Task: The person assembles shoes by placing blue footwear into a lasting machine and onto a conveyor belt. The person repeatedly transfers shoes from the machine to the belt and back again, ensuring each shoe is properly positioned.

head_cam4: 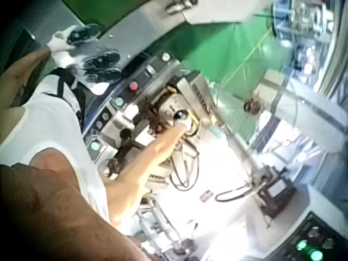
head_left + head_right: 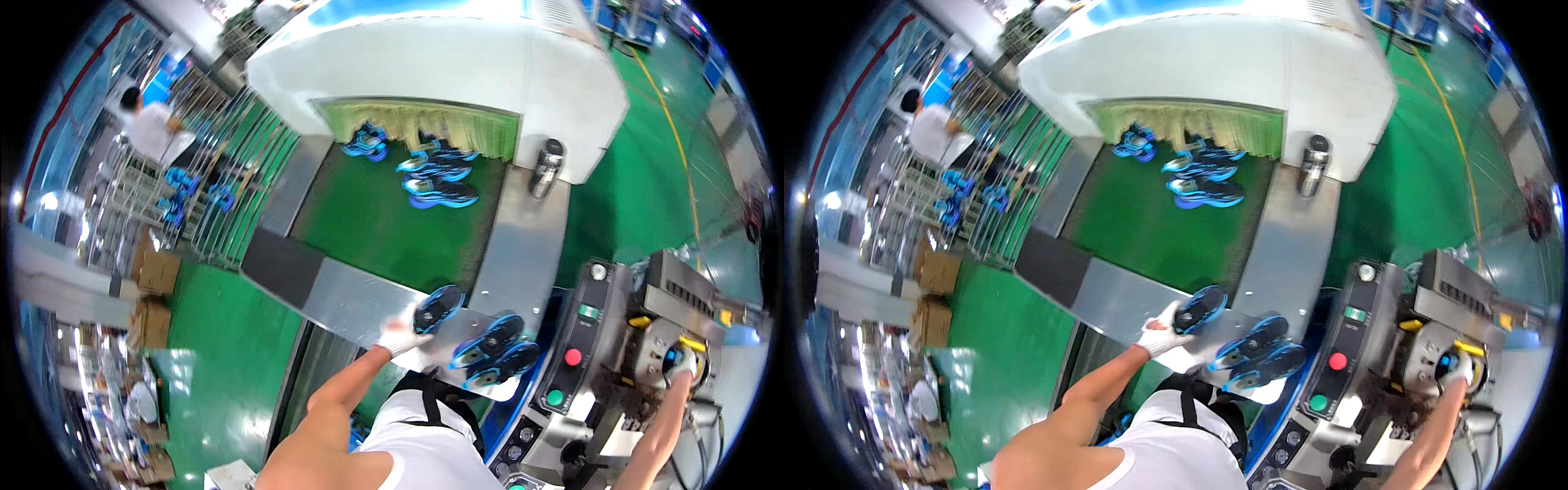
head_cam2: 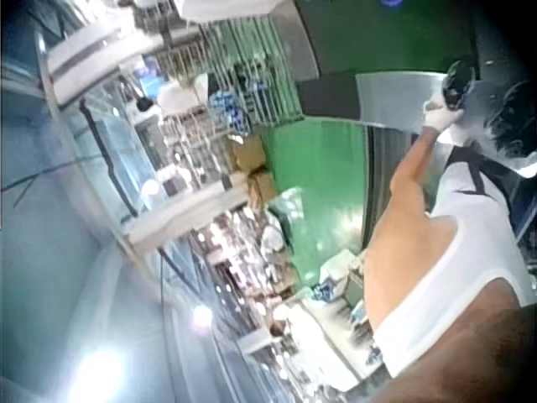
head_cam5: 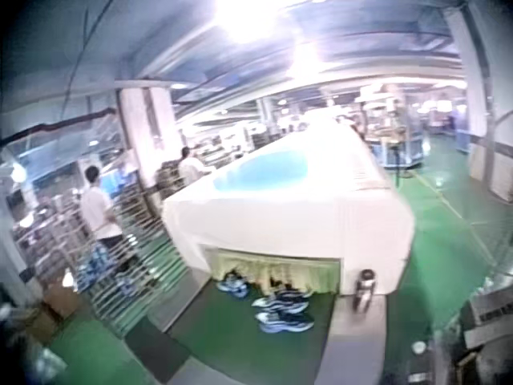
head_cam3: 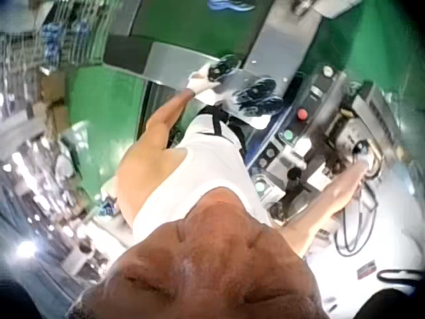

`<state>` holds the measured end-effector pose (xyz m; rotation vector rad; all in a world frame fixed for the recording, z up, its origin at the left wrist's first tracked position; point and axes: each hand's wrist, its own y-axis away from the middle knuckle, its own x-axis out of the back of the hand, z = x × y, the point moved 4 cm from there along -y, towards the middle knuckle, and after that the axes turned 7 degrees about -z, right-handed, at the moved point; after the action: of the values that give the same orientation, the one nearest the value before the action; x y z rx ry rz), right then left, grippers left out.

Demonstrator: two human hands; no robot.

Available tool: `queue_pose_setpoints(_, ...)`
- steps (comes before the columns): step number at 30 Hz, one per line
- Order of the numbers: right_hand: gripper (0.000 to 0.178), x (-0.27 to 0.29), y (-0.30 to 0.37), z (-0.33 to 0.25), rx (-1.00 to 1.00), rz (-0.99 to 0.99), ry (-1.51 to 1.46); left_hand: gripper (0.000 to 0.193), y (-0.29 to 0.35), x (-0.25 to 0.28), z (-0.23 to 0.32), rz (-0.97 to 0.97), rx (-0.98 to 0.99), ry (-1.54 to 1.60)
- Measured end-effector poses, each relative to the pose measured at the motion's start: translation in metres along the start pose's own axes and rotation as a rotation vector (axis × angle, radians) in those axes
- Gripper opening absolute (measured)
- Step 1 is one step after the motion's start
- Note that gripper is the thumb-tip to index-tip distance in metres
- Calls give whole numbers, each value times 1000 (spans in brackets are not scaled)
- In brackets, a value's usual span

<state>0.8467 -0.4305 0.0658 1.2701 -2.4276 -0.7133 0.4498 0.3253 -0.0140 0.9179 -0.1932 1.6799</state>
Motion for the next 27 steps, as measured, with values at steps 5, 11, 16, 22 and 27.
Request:
queue_pose_setpoints(5,59,-97,246,8,776,136,700,51,12,27,27,-117,64,94)
queue_pose_setpoints(11,91,-134,367,259,746,186,1793,51,-32,-18,-27,-177,-215,67)
queue_pose_setpoints(16,84,-124,360,310,857,-1,1527,72,-55,38,-30,-576,216,259)
queue_pose_setpoints(22,88,-268,454,384,560,-284,897,76,-83,42,-76,-480,146,499)
queue_pose_setpoints(27,87,-282,436,422,225,146,830,79,-108,54,-96,-407,72,477)
